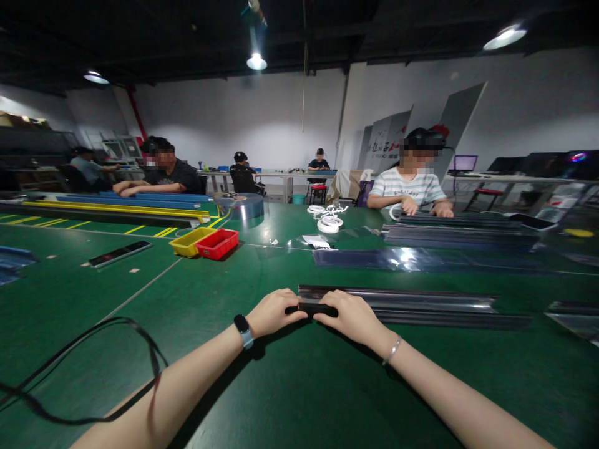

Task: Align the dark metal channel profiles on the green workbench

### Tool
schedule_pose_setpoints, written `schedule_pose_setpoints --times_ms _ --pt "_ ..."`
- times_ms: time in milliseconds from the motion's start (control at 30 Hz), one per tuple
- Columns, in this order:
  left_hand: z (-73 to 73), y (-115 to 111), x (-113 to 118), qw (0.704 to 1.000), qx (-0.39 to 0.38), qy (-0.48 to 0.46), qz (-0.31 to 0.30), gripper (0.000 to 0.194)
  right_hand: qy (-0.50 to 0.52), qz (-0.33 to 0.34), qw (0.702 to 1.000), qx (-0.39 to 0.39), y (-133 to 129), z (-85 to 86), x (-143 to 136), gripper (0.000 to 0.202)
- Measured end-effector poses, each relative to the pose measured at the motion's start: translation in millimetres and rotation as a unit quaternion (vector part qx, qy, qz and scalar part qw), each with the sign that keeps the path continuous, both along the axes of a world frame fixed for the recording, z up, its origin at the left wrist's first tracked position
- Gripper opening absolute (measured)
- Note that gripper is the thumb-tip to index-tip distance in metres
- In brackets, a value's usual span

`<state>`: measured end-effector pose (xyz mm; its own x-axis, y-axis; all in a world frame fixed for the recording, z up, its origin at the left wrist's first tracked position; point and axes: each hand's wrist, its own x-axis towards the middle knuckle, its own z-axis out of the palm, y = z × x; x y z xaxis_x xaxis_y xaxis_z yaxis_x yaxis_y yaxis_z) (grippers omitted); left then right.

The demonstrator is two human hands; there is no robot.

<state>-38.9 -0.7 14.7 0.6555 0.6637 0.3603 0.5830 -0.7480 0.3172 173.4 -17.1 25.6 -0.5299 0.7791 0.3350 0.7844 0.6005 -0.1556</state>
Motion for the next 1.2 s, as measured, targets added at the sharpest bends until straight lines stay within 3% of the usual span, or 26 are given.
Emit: schedule_pose_setpoints --times_ms 233,700,1200 --pt "-0.3 7 -9 0.998 0.001 0.012 -0.065 0.024 -0.01 0.008 1.0 -0.015 6 2.9 -4 0.036" --pt "1.7 10 -14 0.994 0.032 0.06 -0.087 0.02 0.006 -0.006 1.0 0.012 1 -0.6 -5 0.034" --pt "-10.3 14 -18 0.993 0.04 0.064 -0.094 0.023 -0.004 0.005 1.0 -0.022 4 -2.9 -4 0.04"
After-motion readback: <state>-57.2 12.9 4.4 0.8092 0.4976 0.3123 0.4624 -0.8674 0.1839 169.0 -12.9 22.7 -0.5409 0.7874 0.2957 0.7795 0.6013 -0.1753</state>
